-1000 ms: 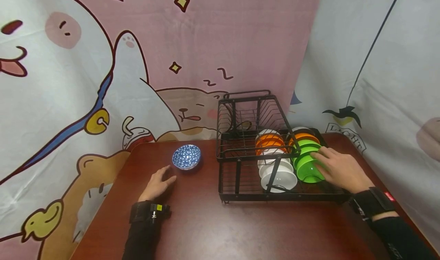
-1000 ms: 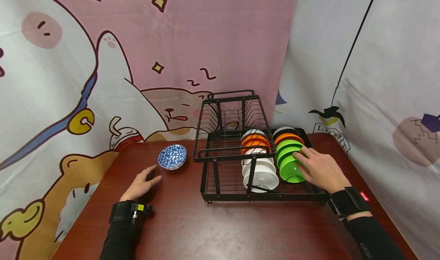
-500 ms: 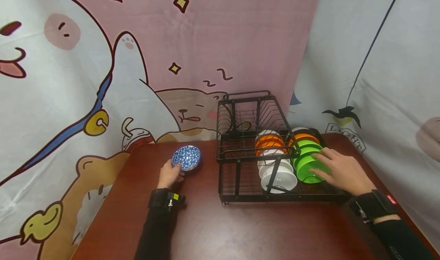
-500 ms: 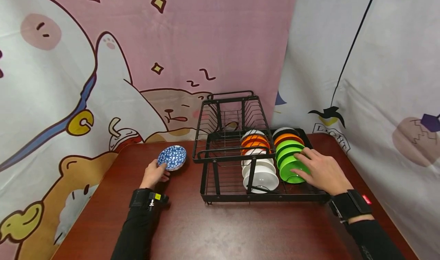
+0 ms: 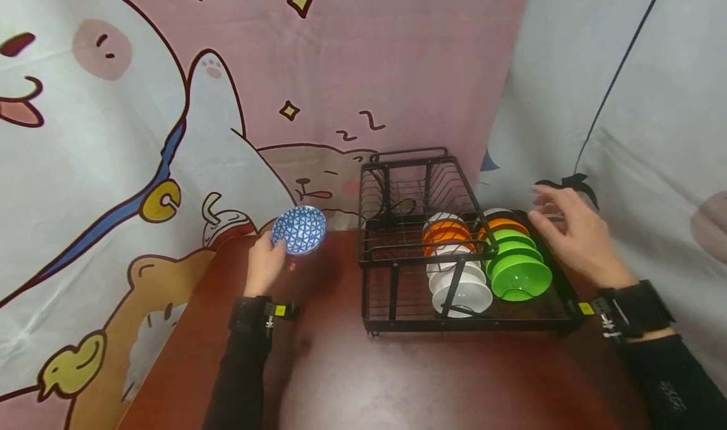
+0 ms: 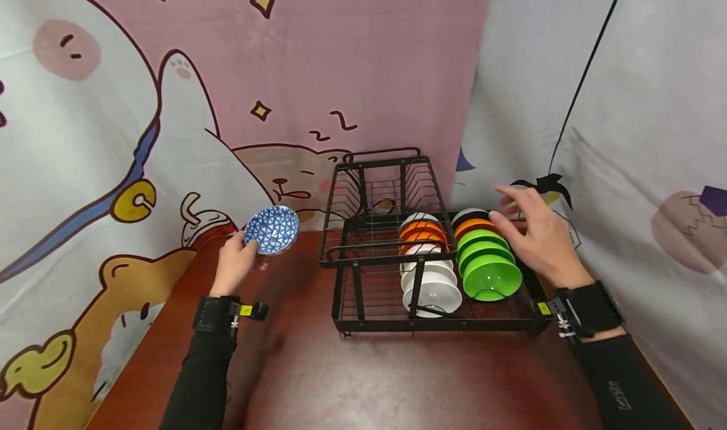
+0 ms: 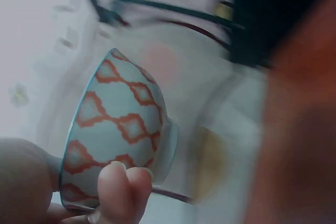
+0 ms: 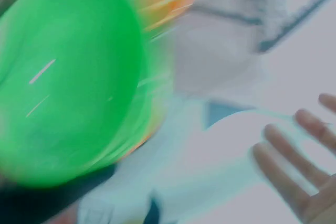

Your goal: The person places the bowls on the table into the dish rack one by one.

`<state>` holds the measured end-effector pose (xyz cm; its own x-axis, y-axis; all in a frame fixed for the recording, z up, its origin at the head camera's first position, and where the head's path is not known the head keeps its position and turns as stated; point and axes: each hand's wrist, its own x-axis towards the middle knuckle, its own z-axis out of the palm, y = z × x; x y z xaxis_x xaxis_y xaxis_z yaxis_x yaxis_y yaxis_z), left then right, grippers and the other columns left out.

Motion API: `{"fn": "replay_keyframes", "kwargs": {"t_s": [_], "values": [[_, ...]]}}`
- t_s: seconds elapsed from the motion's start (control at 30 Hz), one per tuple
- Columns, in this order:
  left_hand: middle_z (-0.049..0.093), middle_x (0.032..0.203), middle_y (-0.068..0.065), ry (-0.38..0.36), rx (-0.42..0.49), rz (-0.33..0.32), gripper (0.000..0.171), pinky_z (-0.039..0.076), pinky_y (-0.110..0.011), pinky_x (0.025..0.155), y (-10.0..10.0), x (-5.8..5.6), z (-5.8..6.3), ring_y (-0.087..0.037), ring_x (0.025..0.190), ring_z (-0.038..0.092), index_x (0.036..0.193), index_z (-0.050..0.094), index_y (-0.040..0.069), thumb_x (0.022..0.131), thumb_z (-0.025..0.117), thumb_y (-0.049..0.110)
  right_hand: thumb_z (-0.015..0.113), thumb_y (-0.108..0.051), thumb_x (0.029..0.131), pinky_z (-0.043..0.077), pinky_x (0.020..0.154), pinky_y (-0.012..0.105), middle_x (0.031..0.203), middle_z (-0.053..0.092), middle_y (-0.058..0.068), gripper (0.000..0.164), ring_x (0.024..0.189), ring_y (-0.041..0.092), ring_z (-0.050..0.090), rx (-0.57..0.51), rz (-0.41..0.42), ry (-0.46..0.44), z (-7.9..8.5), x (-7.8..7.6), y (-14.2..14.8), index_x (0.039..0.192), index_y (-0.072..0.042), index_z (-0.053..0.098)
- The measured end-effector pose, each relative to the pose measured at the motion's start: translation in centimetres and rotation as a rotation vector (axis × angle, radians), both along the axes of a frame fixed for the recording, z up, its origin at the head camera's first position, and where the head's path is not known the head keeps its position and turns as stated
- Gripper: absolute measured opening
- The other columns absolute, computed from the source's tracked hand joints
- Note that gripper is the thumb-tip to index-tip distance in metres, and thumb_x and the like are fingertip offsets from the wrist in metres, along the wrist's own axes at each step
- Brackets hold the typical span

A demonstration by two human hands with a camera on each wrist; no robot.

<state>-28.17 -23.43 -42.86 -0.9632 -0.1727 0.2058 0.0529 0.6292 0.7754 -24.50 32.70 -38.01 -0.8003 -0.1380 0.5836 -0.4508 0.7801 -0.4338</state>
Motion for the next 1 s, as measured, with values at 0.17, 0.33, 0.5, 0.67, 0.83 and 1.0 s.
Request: {"fn": "replay_keyframes", "kwargs": {"t_s": [0.17, 0.33, 0.5, 0.67, 0.83, 1.0], "values": [[0.073, 0.108, -0.03, 0.127, 0.019, -0.038, 0.042, 0.054, -0.023, 0.054, 0.9, 0.4, 6.7, -0.011, 0.055, 0.068, 0.138, 0.056, -0.006, 0.104, 0.044, 0.016, 0.044, -0.031, 0.111, 0.049, 0.078, 0.004, 0.141, 0.05, 0.021, 0.056, 0.101, -0.013, 0.059, -0.309, 0.128, -0.208, 5.4, -0.8, -1.9, 0.164, -0.022, 0.027], [0.074, 0.105, -0.03, 0.176, 0.03, -0.073, 0.044, 0.054, -0.022, 0.051, 1.8, 1.1, 10.2, -0.006, 0.051, 0.065, 0.141, 0.055, -0.004, 0.104, 0.042, 0.017, 0.036, -0.042, 0.111, 0.051, 0.078, 0.008, 0.151, 0.044, 0.026, 0.063, 0.115, 0.014, 0.062, -0.347, 0.16, -0.334, 8.7, -1.8, -3.8, 0.167, -0.022, 0.015], [0.074, 0.102, -0.026, 0.19, 0.007, -0.092, 0.041, 0.053, -0.023, 0.048, 3.1, 1.6, 10.7, -0.014, 0.053, 0.068, 0.137, 0.056, -0.006, 0.104, 0.045, 0.016, 0.033, -0.049, 0.11, 0.054, 0.089, 0.022, 0.157, 0.039, 0.028, 0.07, 0.132, 0.043, 0.054, -0.321, 0.171, -0.467, 8.5, -2.7, -4.6, 0.168, -0.019, 0.005], [0.075, 0.101, -0.024, 0.237, 0.016, -0.155, 0.039, 0.055, -0.026, 0.047, 5.6, 1.9, 11.9, -0.019, 0.055, 0.07, 0.137, 0.057, -0.004, 0.103, 0.047, 0.012, 0.029, -0.056, 0.109, 0.046, 0.106, 0.063, 0.16, 0.035, 0.027, 0.074, 0.138, 0.05, 0.049, -0.299, 0.229, -0.536, 10.0, -3.0, -6.2, 0.168, -0.022, 0.0], [0.075, 0.105, -0.022, 0.295, 0.018, -0.265, 0.036, 0.059, -0.031, 0.051, 9.2, 2.1, 13.9, -0.021, 0.058, 0.072, 0.134, 0.059, -0.003, 0.102, 0.049, 0.011, 0.035, -0.054, 0.109, 0.044, 0.108, 0.065, 0.16, 0.038, 0.025, 0.073, 0.139, 0.049, 0.048, -0.283, 0.357, -0.549, 13.2, -2.4, -9.9, 0.168, -0.023, 0.004], [0.076, 0.105, -0.017, 0.279, 0.016, -0.395, 0.037, 0.059, -0.032, 0.051, 13.0, 2.9, 15.1, -0.018, 0.056, 0.072, 0.136, 0.06, 0.003, 0.102, 0.05, 0.012, 0.043, -0.05, 0.108, 0.05, 0.104, 0.058, 0.16, 0.04, 0.024, 0.074, 0.132, 0.048, 0.056, -0.256, 0.47, -0.588, 14.6, -1.5, -13.6, 0.167, -0.017, 0.013]]}}
